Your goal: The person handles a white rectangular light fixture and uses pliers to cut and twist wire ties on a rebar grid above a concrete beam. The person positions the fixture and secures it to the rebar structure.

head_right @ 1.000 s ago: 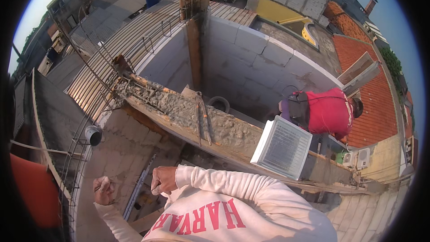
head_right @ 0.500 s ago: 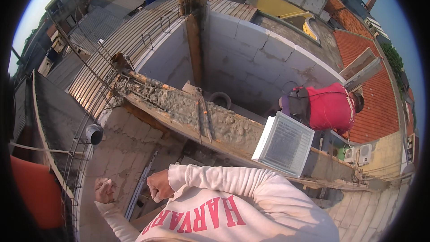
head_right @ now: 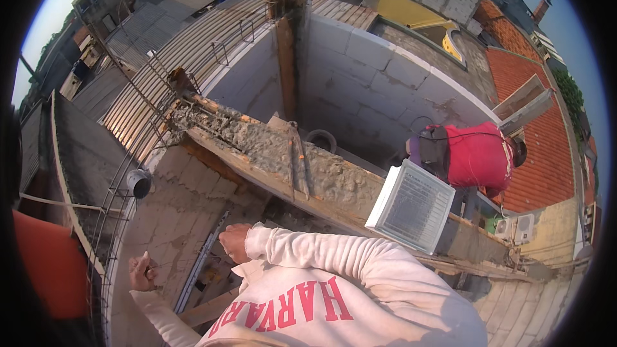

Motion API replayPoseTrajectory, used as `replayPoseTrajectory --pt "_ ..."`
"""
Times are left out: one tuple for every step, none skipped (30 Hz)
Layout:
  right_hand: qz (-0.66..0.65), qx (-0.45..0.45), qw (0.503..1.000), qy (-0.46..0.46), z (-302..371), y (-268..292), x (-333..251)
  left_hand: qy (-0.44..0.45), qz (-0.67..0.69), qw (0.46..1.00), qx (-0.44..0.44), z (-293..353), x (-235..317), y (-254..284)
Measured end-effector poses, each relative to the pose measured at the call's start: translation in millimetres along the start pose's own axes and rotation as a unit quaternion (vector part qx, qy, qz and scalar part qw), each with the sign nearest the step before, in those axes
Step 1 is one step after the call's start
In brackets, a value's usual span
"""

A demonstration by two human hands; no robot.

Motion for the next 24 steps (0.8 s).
replayPoseTrajectory --pt "-0.027 0.085 0.995 -0.036 -1.2 15.9 11.3 0.004 -0.028 0.999 0.040 3.7 6.7 -8.8" --pt "-0.003 0.050 0.998 -0.049 -4.3 15.4 16.5 0.011 -0.070 0.994 0.081 5.3 9.5 -10.8" --pt "0.018 0.016 0.998 -0.065 0.1 24.7 9.0 0.021 -0.113 0.986 0.119 7.4 12.2 -12.0" --pt "0.039 -0.018 0.996 -0.080 2.2 26.9 5.7 0.031 -0.156 0.975 0.156 10.6 14.0 -9.9" --pt "0.060 -0.021 0.996 -0.059 -0.3 17.4 3.6 0.031 -0.167 0.975 0.146 13.3 13.3 -9.2" --pt "0.082 -0.015 0.996 -0.044 -0.3 2.1 3.5 0.027 -0.179 0.975 0.127 10.2 14.7 -11.4" --pt "0.104 -0.013 0.994 -0.026 -2.7 -14.4 5.7 0.024 -0.190 0.975 0.112 8.5 15.7 -12.4" --pt "0.088 0.001 0.996 0.010 -5.4 -28.4 12.7 0.034 -0.189 0.978 0.085 6.0 16.6 -14.2" --pt "0.054 -0.044 0.997 -0.037 -8.4 -29.5 16.2 0.045 -0.186 0.980 0.060 4.5 18.4 -15.7" --pt "0.019 -0.087 0.992 -0.084 -11.2 -28.7 19.0 0.056 -0.184 0.981 0.034 3.8 20.0 -18.6" --pt "-0.015 -0.130 0.983 -0.131 -12.8 -30.3 21.8 0.042 -0.185 0.980 0.066 6.6 24.7 -17.7" --pt "-0.060 0.016 0.995 -0.083 -20.5 -31.5 44.1 0.027 -0.188 0.977 0.094 8.4 33.9 -24.1" --pt "-0.123 0.058 0.988 -0.077 -19.0 -17.7 41.6 0.014 -0.190 0.973 0.127 12.9 37.3 -24.3" --pt "-0.185 0.101 0.975 -0.071 -18.5 2.1 43.2 0.015 -0.204 0.968 0.149 16.8 34.4 -13.7" --pt "-0.247 0.146 0.956 -0.066 -14.9 25.2 37.8 0.017 -0.219 0.961 0.168 21.9 29.6 6.6" --pt "-0.328 0.084 0.940 -0.031 -8.9 38.7 15.3 0.019 -0.233 0.953 0.192 29.7 21.7 29.1" --pt "-0.404 0.023 0.914 0.002 7.4 56.0 -18.6 -0.014 -0.241 0.944 0.225 38.8 14.6 50.3" --pt "-0.476 -0.034 0.878 0.035 19.3 64.0 -45.4 -0.050 -0.249 0.933 0.253 45.1 8.6 69.7" --pt "-0.432 -0.099 0.892 0.089 23.3 58.2 -65.7 -0.086 -0.257 0.921 0.281 47.0 12.2 79.5" --pt "-0.384 -0.164 0.898 0.142 28.4 43.7 -84.3 -0.110 -0.279 0.906 0.298 45.7 16.8 90.0" --pt "-0.332 -0.227 0.895 0.193 34.3 25.7 -99.1 -0.135 -0.300 0.891 0.314 44.7 24.4 95.3" --pt "-0.173 -0.225 0.940 0.191 27.1 -2.2 -86.5 -0.161 -0.322 0.873 0.330 45.0 33.8 96.7" --pt "-0.009 -0.220 0.958 0.183 18.1 -23.5 -72.0 -0.157 -0.344 0.880 0.288 41.4 40.1 92.9" --pt "0.032 -0.214 0.976 0.041 19.1 -17.1 -66.5 -0.150 -0.363 0.885 0.248 41.3 46.6 89.6"
Point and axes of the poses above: each hand's wrist, its own z-axis away from the middle knuckle, its own y-axis out of the back of the hand, x = y × z, the point moved 6 cm from there along -z, towards the middle knuckle, and after that the axes turned 10 degrees about -x, right-handed, at the moved point
